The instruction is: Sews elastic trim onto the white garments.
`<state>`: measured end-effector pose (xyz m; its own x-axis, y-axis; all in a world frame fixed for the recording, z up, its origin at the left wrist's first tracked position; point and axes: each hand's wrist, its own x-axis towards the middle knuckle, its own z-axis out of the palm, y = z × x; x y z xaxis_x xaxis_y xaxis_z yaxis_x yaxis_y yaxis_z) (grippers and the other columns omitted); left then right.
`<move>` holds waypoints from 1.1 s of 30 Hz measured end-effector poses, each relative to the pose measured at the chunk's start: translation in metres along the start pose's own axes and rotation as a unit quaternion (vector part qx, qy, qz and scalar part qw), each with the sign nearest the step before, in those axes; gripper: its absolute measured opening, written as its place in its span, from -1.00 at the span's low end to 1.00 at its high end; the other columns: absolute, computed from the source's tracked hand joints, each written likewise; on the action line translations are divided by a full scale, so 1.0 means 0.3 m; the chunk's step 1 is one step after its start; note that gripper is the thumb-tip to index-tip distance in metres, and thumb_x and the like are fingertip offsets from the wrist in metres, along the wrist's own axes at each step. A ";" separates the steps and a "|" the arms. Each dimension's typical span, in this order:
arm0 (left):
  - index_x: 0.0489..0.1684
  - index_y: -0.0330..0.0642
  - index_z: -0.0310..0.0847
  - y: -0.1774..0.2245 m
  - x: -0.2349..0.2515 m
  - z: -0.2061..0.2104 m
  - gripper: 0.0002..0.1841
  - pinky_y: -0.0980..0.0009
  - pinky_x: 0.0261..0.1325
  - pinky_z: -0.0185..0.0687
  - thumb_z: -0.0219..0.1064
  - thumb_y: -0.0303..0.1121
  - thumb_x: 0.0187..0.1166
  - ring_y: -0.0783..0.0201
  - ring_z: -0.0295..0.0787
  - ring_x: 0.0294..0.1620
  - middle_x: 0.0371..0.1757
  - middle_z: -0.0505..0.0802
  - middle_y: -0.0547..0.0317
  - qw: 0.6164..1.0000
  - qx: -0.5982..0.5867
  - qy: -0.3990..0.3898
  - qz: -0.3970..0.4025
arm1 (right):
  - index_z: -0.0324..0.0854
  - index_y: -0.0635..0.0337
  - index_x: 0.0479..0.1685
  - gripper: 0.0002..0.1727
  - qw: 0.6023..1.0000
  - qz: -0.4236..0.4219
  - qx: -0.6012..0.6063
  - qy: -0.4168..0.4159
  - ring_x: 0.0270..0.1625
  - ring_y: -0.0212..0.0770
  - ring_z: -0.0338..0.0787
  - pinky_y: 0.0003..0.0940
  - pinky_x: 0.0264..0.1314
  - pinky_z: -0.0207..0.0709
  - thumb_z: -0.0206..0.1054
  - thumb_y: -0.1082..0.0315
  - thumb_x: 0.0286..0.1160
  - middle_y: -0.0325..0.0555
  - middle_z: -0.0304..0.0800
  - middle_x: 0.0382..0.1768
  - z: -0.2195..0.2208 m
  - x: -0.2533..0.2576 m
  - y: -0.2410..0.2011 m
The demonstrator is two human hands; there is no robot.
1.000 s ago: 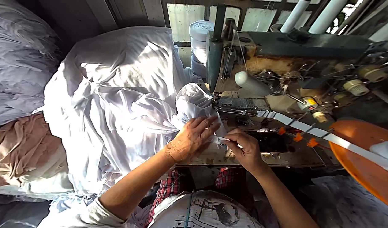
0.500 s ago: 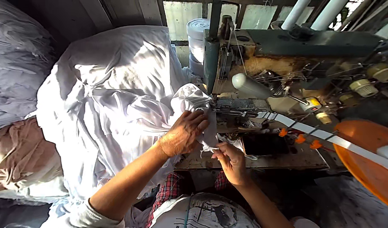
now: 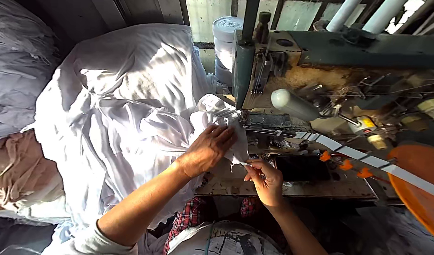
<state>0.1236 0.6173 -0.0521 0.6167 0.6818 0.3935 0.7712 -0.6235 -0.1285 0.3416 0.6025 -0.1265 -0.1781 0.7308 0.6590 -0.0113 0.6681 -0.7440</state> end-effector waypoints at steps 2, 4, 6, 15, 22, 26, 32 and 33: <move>0.29 -0.31 0.72 -0.036 0.039 -0.003 -0.60 -0.08 0.40 0.53 0.15 -0.59 0.51 -0.11 0.68 0.48 0.43 0.76 -0.14 0.999 -0.033 -0.025 -0.027 | 0.71 0.45 -0.28 -0.81 1.000 0.004 0.013 0.004 -0.42 -0.57 0.76 -0.70 -0.35 0.70 0.35 0.44 0.59 -0.03 0.85 -0.16 0.004 0.039 0.011; 0.33 -0.31 0.71 -0.077 0.076 -0.001 -0.56 -0.11 0.35 0.52 0.22 -0.60 0.43 -0.11 0.68 0.46 0.45 0.75 -0.14 0.997 -0.042 -0.039 -0.042 | 0.71 0.46 -0.27 -0.82 1.000 -0.003 0.020 0.008 -0.42 -0.57 0.74 -0.70 -0.36 0.68 0.33 0.45 0.60 -0.04 0.84 -0.18 0.010 0.077 0.019; 0.27 -0.28 0.76 -0.114 0.103 0.010 -0.54 -0.10 0.24 0.57 0.27 -0.66 0.34 -0.12 0.75 0.34 0.36 0.80 -0.12 0.998 -0.028 -0.020 -0.049 | 0.72 0.47 -0.25 -0.82 1.000 -0.013 0.014 0.013 -0.41 -0.56 0.75 -0.70 -0.36 0.68 0.33 0.47 0.60 0.00 0.84 -0.15 0.017 0.106 0.025; -0.20 -0.13 0.84 -0.023 0.075 -0.009 -0.75 0.13 0.08 0.55 0.22 -0.37 0.35 0.13 0.77 0.12 0.02 0.89 0.16 0.994 -0.094 0.037 0.049 | 0.72 0.50 -0.13 -0.85 0.999 0.022 0.022 0.006 -0.46 -0.56 0.75 -0.65 -0.42 0.70 0.27 0.57 0.56 -0.01 0.87 -0.10 0.020 0.158 0.081; -0.15 -0.21 0.84 -0.048 0.081 0.028 -0.71 0.13 0.13 0.59 0.12 -0.43 0.57 0.06 0.80 0.11 0.04 0.91 0.06 0.996 -0.037 0.076 0.042 | 0.78 0.41 -0.10 -0.79 0.996 -0.029 -0.087 -0.013 -0.42 -0.52 0.75 -0.65 -0.39 0.67 0.26 0.46 0.61 0.09 0.86 0.06 0.013 0.140 0.078; -0.04 -0.24 0.84 -0.066 0.074 0.055 -0.67 0.07 0.40 0.54 0.09 -0.37 0.66 0.05 0.78 0.32 0.20 0.89 0.04 0.995 -0.057 0.083 -0.004 | 0.75 0.39 -0.05 -0.79 0.989 -0.082 -0.120 0.009 -0.28 -0.46 0.79 -0.68 -0.27 0.68 0.29 0.39 0.66 0.18 0.80 0.15 0.005 0.060 0.054; 0.30 -0.26 0.71 -0.065 0.021 0.057 -0.52 -0.08 0.67 0.27 0.03 -0.10 0.77 -0.05 0.50 0.64 0.54 0.67 -0.08 0.985 -0.112 0.046 -0.125 | 0.78 0.37 -0.12 -0.83 0.987 -0.031 -0.157 0.003 -0.09 -0.35 0.85 -0.59 -0.07 0.74 0.35 0.42 0.57 0.13 0.83 0.08 -0.034 -0.109 0.063; 0.33 -0.27 0.69 -0.063 0.001 0.051 -0.53 -0.09 0.65 0.30 0.07 -0.12 0.75 -0.06 0.50 0.62 0.57 0.64 -0.10 0.979 -0.128 0.063 -0.146 | 0.81 0.34 -0.15 -0.83 0.978 -0.026 -0.205 -0.001 -0.01 -0.29 0.88 -0.54 0.00 0.76 0.36 0.42 0.53 0.11 0.86 0.05 -0.048 -0.119 0.057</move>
<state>0.1118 0.6352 -0.0635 0.3382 0.8028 0.4910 0.8375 -0.4947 0.2321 0.3618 0.5898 -0.1613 -0.1896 0.6939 0.6947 0.3747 0.7051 -0.6020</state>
